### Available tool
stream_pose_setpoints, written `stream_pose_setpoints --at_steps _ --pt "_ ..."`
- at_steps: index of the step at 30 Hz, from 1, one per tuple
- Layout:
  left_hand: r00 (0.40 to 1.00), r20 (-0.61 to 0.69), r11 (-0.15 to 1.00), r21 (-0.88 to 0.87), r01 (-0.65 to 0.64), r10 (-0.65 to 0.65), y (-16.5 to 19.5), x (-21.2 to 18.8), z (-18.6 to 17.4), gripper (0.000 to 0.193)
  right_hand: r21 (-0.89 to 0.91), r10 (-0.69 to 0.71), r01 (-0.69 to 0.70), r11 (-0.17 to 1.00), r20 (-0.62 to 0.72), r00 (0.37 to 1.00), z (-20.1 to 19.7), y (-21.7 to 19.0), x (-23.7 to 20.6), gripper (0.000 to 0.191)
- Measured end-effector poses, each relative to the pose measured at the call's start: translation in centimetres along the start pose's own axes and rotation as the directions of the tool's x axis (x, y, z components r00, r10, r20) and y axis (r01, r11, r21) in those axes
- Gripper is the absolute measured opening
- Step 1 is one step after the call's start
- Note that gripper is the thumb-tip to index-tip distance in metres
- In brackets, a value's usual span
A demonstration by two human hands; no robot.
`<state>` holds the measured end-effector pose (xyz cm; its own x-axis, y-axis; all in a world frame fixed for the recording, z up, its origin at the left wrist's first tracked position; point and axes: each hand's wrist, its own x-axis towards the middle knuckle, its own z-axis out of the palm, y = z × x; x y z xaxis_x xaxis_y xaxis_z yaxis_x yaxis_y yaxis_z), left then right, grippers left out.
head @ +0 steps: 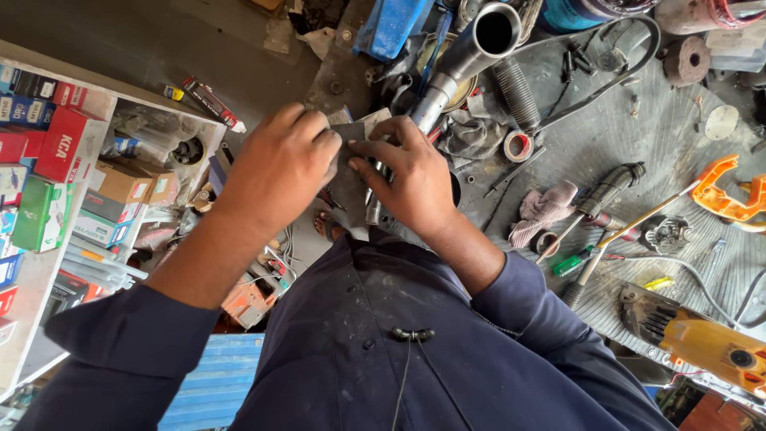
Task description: The person first wipes their hands with a rag, then works on a yellow circular plastic housing from a power tool on a cluttered workbench. They fit small components into the housing, drive a screw with a screwdriver, pick up small parts from the bench, and press parts into place by hand.
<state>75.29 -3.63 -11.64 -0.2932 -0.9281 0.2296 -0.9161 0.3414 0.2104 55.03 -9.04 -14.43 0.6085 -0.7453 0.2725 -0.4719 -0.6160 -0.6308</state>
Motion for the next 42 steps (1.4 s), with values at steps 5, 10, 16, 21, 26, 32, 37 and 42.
stream_pose_setpoints --at_steps 5,10,16,21,26,32,37,42 --pt "0.995 0.048 0.996 -0.015 -0.091 0.092 -0.9 -0.4 -0.4 0.01 -0.024 -0.084 0.083 0.996 -0.052 0.995 0.4 0.2 -0.4 0.018" --pt "0.997 0.023 0.995 -0.065 -0.076 0.078 -0.7 -0.6 -0.4 0.011 -0.051 -0.102 0.098 0.994 -0.069 0.992 0.6 0.1 -0.9 0.019" --pt "0.99 0.055 0.991 -0.048 -0.126 0.128 -1.1 -0.2 0.1 0.012 -0.048 -0.154 0.151 0.987 -0.067 0.986 0.6 0.6 -0.8 0.016" --pt "0.991 0.068 0.991 -0.075 -0.111 0.116 -1.6 0.0 0.2 0.011 -0.047 -0.197 0.194 0.98 -0.059 0.979 0.5 0.9 -0.8 0.018" --pt "0.998 -0.042 0.984 -0.173 0.035 -0.043 0.2 -0.5 0.6 0.017 -0.08 -0.221 0.22 0.972 -0.008 0.975 0.5 0.8 -0.9 0.027" --pt "0.987 -0.121 0.988 -0.127 0.088 -0.104 0.8 -1.0 1.5 0.021 -0.078 -0.193 0.195 0.978 0.028 0.981 0.1 0.9 -0.7 0.025" --pt "0.987 -0.123 0.99 -0.11 0.093 -0.107 1.1 -1.5 1.7 0.022 -0.088 -0.163 0.165 0.982 0.03 0.986 0.2 0.5 -0.7 0.024" --pt "0.982 -0.138 0.982 -0.156 0.107 -0.129 1.3 -1.5 1.9 0.022 -0.1 -0.155 0.156 0.983 0.015 0.988 0.2 0.4 -0.7 0.023"
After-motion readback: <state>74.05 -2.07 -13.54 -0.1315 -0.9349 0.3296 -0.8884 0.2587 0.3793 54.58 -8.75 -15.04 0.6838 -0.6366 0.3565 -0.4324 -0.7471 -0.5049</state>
